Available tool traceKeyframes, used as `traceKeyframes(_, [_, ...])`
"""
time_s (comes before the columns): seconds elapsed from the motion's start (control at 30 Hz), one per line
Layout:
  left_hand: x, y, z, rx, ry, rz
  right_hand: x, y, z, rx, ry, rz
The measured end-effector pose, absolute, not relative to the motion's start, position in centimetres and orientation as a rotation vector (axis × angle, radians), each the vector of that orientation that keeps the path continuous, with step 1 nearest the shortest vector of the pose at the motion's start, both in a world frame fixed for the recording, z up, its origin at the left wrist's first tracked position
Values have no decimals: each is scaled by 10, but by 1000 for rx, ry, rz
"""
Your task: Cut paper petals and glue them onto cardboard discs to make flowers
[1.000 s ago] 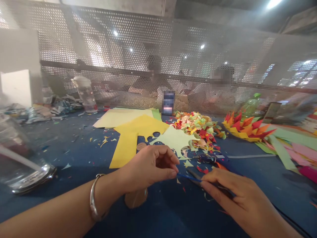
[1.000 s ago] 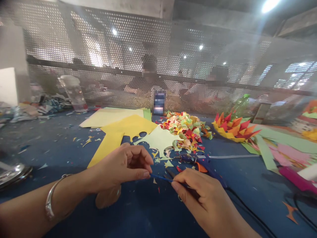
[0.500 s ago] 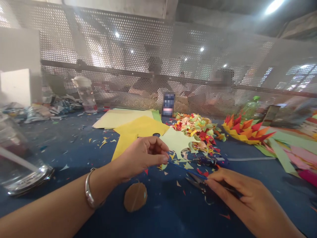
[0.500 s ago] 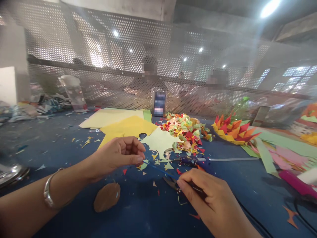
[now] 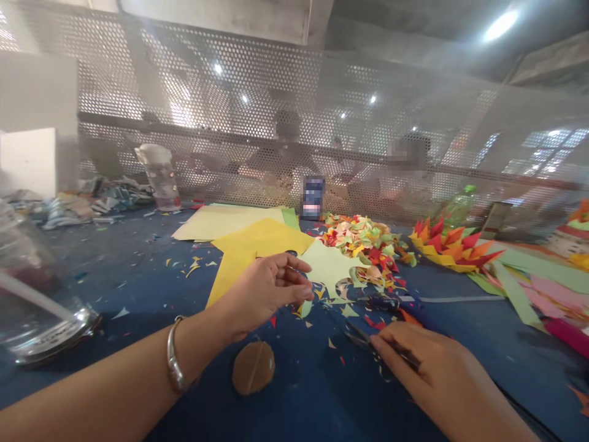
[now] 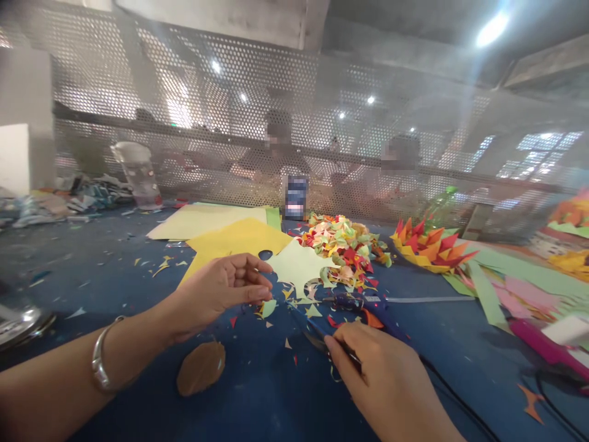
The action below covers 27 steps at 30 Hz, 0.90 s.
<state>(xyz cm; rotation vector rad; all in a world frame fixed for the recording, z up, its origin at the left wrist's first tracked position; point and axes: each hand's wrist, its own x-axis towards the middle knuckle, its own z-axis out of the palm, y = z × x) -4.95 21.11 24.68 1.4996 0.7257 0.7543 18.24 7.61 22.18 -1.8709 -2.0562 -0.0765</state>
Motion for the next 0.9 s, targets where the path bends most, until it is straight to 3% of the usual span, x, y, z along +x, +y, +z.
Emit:
traceKeyframes(0.57, [-44,197,249,1339,687,737,149,104,266,-1681,-2131,52])
traceKeyframes(0.9, [-40,198,245,1320,643,688,141,117,256,-1411,-2038,243])
